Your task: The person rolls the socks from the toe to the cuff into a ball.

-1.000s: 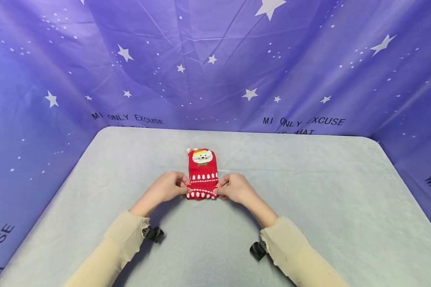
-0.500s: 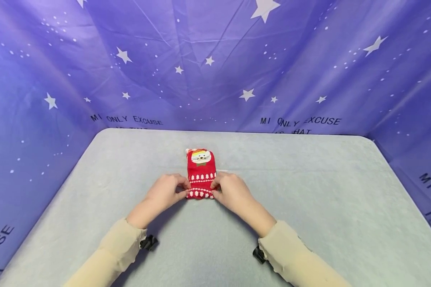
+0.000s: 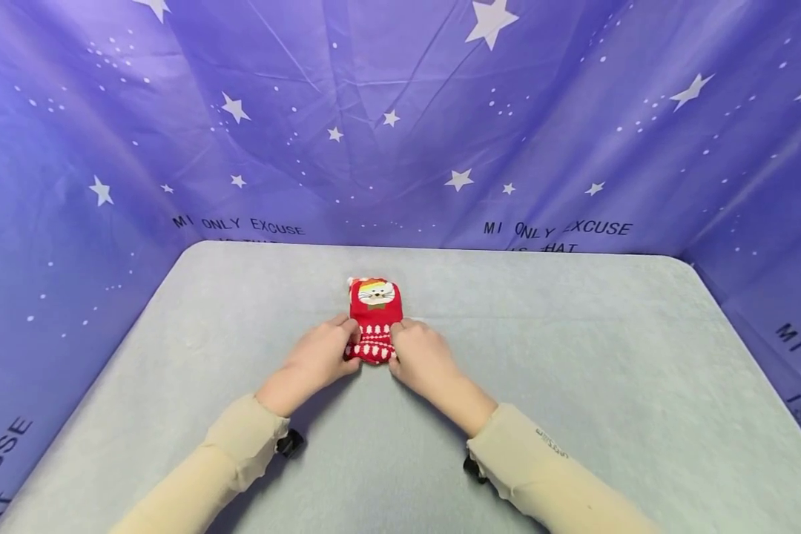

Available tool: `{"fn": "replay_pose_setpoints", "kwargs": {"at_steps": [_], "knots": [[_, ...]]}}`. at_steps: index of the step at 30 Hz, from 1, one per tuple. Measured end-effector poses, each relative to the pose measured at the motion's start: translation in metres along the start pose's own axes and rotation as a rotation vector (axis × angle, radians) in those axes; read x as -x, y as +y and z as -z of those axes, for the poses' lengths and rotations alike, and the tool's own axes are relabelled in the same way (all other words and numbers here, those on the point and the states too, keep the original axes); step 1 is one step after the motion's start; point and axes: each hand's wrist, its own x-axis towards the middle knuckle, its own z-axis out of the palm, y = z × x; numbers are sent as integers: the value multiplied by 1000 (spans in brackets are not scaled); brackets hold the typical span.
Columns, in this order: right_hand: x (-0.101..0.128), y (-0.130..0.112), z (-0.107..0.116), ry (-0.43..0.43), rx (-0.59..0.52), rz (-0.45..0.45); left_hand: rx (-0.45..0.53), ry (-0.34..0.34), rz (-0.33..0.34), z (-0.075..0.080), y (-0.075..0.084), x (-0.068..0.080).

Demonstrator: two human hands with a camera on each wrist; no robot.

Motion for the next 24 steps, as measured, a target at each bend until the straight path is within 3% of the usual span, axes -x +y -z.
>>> {"fn": "replay_pose_setpoints", "kwargs": {"at_steps": [7, 12, 18, 24], "knots": [[2, 15, 2, -110, -377, -125, 120, 28, -60, 0, -13, 1], [7, 23, 6, -188, -669, -215, 255, -27, -64, 7, -20, 6], [3, 33, 2, -266, -798, -322, 383, -117, 3, 7, -21, 4], [-4, 36, 0, -331, -859, -445, 469, -114, 94, 3, -22, -3]]}}
